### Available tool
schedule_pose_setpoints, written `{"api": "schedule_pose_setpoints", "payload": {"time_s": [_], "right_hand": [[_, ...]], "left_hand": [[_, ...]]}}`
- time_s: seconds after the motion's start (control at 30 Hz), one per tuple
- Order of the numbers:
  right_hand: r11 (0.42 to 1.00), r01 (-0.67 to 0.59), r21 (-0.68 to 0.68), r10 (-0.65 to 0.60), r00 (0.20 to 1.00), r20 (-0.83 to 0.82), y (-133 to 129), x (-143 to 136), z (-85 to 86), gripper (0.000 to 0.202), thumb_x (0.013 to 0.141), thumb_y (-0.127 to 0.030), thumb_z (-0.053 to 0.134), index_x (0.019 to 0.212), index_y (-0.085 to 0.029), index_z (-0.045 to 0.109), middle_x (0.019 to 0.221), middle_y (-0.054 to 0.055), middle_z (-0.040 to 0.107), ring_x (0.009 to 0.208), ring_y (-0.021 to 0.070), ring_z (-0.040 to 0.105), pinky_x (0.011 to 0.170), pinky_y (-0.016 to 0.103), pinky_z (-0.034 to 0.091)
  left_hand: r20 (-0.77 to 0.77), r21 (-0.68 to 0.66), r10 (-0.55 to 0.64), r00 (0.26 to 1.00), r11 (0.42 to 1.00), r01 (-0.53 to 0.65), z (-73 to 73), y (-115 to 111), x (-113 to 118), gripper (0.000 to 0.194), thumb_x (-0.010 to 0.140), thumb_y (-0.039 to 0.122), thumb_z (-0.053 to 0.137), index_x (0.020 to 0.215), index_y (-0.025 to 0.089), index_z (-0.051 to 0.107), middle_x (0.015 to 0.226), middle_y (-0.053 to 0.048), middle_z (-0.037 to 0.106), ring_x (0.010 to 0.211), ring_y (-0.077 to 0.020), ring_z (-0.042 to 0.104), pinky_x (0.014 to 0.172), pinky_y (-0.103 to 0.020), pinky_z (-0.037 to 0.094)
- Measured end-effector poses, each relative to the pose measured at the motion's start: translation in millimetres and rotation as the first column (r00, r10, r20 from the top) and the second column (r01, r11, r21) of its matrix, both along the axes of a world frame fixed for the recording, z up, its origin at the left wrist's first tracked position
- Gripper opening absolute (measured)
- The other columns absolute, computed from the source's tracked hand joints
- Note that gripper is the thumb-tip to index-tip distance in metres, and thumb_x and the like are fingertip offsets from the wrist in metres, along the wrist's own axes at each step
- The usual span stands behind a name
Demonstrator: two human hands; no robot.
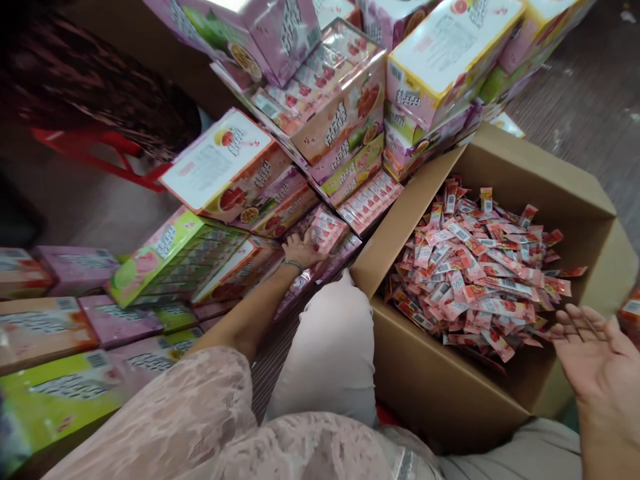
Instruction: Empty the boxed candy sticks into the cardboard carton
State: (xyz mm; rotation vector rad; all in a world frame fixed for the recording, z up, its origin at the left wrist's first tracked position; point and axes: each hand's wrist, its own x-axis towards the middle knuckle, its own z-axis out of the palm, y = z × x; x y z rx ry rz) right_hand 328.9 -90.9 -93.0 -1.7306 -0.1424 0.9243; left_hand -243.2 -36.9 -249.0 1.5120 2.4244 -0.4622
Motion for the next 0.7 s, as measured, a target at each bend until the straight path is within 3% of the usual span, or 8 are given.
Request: {"api": "schedule_pose_setpoints", "payload": {"time_s": [0.1, 0.17, 0.23, 0.3, 0.4, 0.47, 0.57, 0.7], "right_hand": [[0.996, -0.042, 0.085, 0.04, 0.999, 0.021, -5, -1, -8.1, 0.042, 0.098, -0.036, 0.051, 0.068, -0.033, 0.081, 0.162, 0.016, 0.059, 0.15, 0.0288, 0.055, 0.133, 0.057, 0.026], [0.994, -0.035, 0.102, 0.033, 0.999, 0.016, -7, 3, -15.4, 0.036, 0.094, -0.038, 0.057, 0.066, -0.033, 0.08, 0.151, 0.02, 0.067, 0.132, 0.0332, 0.066, 0.123, 0.066, 0.034], [0.992, -0.037, 0.124, 0.037, 0.999, 0.002, -8, 7, -19.9, 0.027, 0.087, -0.04, 0.065, 0.066, -0.031, 0.079, 0.131, 0.023, 0.075, 0.109, 0.034, 0.07, 0.102, 0.069, 0.046], [0.986, -0.058, 0.154, 0.062, 0.998, -0.02, -9, 8, -20.1, 0.019, 0.081, -0.039, 0.07, 0.067, -0.028, 0.079, 0.11, 0.021, 0.077, 0.094, 0.0309, 0.069, 0.081, 0.059, 0.052], [0.974, -0.08, 0.211, 0.094, 0.994, -0.057, -12, 3, -15.4, 0.017, 0.078, -0.037, 0.073, 0.068, -0.024, 0.077, 0.093, 0.016, 0.072, 0.084, 0.0245, 0.067, 0.07, 0.043, 0.051], [0.95, -0.122, 0.287, 0.141, 0.989, -0.047, -16, -6, -12.7, 0.017, 0.076, -0.038, 0.078, 0.071, -0.022, 0.076, 0.087, 0.012, 0.071, 0.08, 0.0208, 0.066, 0.071, 0.038, 0.052], [0.889, -0.237, 0.391, 0.242, 0.97, 0.037, -22, -25, -11.9, 0.033, 0.071, -0.05, 0.087, 0.079, -0.02, 0.074, 0.085, 0.006, 0.072, 0.077, 0.0168, 0.065, 0.073, 0.032, 0.051], [0.801, -0.427, 0.42, 0.416, 0.901, 0.121, -26, -55, -4.8, 0.053, 0.066, -0.069, 0.088, 0.082, -0.021, 0.073, 0.085, 0.003, 0.075, 0.077, 0.0162, 0.066, 0.077, 0.031, 0.052]], "left_hand": [[0.108, 0.01, 0.08, 0.991, 0.997, -0.082, -0.1, -6, 6, 0.125, 0.078, 0.064, 0.083, 0.178, 0.021, 0.021, 0.169, -0.036, 0.035, 0.151, -0.0542, 0.042, 0.119, -0.064, 0.037], [0.243, 0.07, 0.172, 0.955, 0.978, -0.194, 5.7, -7, 7, 0.119, 0.074, 0.054, 0.088, 0.175, 0.021, 0.033, 0.164, -0.034, 0.045, 0.15, -0.0532, 0.046, 0.12, -0.062, 0.038], [0.448, 0.144, 0.279, 0.849, 0.915, -0.377, 16.0, -11, 8, 0.111, 0.068, 0.043, 0.091, 0.168, 0.02, 0.048, 0.152, -0.027, 0.062, 0.144, -0.0487, 0.055, 0.119, -0.058, 0.042], [0.607, 0.172, 0.326, 0.725, 0.837, -0.52, 29.8, -21, 11, 0.101, 0.067, 0.036, 0.089, 0.161, 0.019, 0.057, 0.135, -0.018, 0.075, 0.131, -0.0421, 0.065, 0.112, -0.052, 0.05], [0.709, 0.22, 0.291, 0.642, 0.774, -0.594, 59.0, -42, 18, 0.092, 0.068, 0.039, 0.085, 0.153, 0.013, 0.064, 0.116, -0.01, 0.08, 0.105, -0.0308, 0.074, 0.094, -0.042, 0.059], [0.827, 0.267, 0.184, 0.532, 0.704, -0.659, 88.4, -56, 25, 0.095, 0.058, 0.039, 0.089, 0.146, 0.011, 0.068, 0.112, -0.008, 0.08, 0.096, -0.0265, 0.073, 0.089, -0.038, 0.061], [0.942, 0.294, -0.055, 0.332, 0.616, -0.731, 152.6, -70, 39, 0.091, 0.044, 0.031, 0.093, 0.131, 0.013, 0.074, 0.11, -0.006, 0.08, 0.09, -0.0248, 0.073, 0.087, -0.038, 0.063], [0.938, 0.344, -0.209, 0.278, 0.676, -0.652, 249.0, -66, 78, 0.062, 0.055, 0.037, 0.085, 0.114, 0.018, 0.078, 0.098, -0.006, 0.08, 0.092, -0.0318, 0.077, 0.085, -0.046, 0.068]]}}
